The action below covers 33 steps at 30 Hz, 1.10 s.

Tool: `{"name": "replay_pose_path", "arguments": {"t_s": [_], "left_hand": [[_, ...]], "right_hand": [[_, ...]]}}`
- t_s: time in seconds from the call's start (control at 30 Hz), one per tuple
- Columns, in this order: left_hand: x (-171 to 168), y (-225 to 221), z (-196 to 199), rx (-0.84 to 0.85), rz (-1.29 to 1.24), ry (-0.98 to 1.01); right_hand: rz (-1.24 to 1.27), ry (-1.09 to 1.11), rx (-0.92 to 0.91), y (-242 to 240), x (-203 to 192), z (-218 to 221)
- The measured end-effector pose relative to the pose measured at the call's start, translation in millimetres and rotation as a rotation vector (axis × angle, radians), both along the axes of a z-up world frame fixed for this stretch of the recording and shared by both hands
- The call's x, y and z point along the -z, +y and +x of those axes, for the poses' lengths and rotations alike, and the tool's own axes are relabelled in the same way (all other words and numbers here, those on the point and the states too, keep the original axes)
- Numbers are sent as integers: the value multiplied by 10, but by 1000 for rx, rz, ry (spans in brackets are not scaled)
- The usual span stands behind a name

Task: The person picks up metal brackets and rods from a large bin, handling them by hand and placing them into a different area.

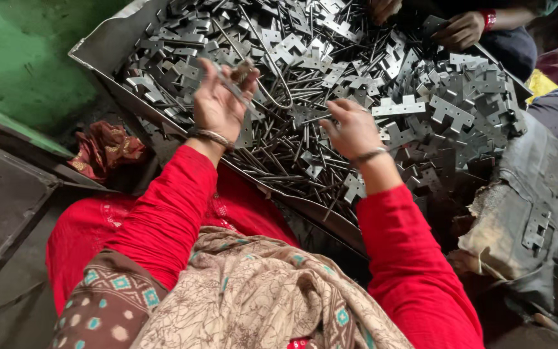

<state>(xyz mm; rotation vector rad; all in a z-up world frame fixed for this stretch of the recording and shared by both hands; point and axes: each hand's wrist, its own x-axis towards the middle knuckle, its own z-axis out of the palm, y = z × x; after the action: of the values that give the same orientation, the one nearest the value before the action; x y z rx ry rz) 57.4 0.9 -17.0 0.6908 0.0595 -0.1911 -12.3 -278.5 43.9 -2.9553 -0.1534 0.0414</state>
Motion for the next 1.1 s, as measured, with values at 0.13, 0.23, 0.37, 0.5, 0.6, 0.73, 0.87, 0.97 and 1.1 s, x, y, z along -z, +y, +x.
{"name": "replay_pose_path", "arguments": {"t_s": [0.13, 0.23, 0.37, 0.5, 0.6, 0.73, 0.87, 0.97, 1.1], "left_hand": [[-70, 142, 3, -2, -71, 115], [-6, -53, -127, 172, 966, -113], [108, -368, -394, 182, 1717, -621], [151, -608, -390, 113, 1912, -825], [197, -671, -350, 129, 1928, -958], [396, -805, -228, 362, 2007, -828], [522, -785, -196, 272, 1936, -741], [479, -734, -196, 226, 1833, -697], [393, -581, -196, 68, 1386, -710]], "right_hand": [[-51, 71, -70, 431, 308, 356], [-158, 178, -33, 453, 396, 470], [-32, 22, -117, 256, 419, 427], [208, -285, -249, -139, 203, 225], [498, -461, -182, -392, -19, -80], [934, -342, 101, -569, -152, -707], [1148, -287, 47, -759, -143, -1215], [973, -494, 313, -766, 23, -1428], [1610, -565, 471, -853, 124, -1455]]}}
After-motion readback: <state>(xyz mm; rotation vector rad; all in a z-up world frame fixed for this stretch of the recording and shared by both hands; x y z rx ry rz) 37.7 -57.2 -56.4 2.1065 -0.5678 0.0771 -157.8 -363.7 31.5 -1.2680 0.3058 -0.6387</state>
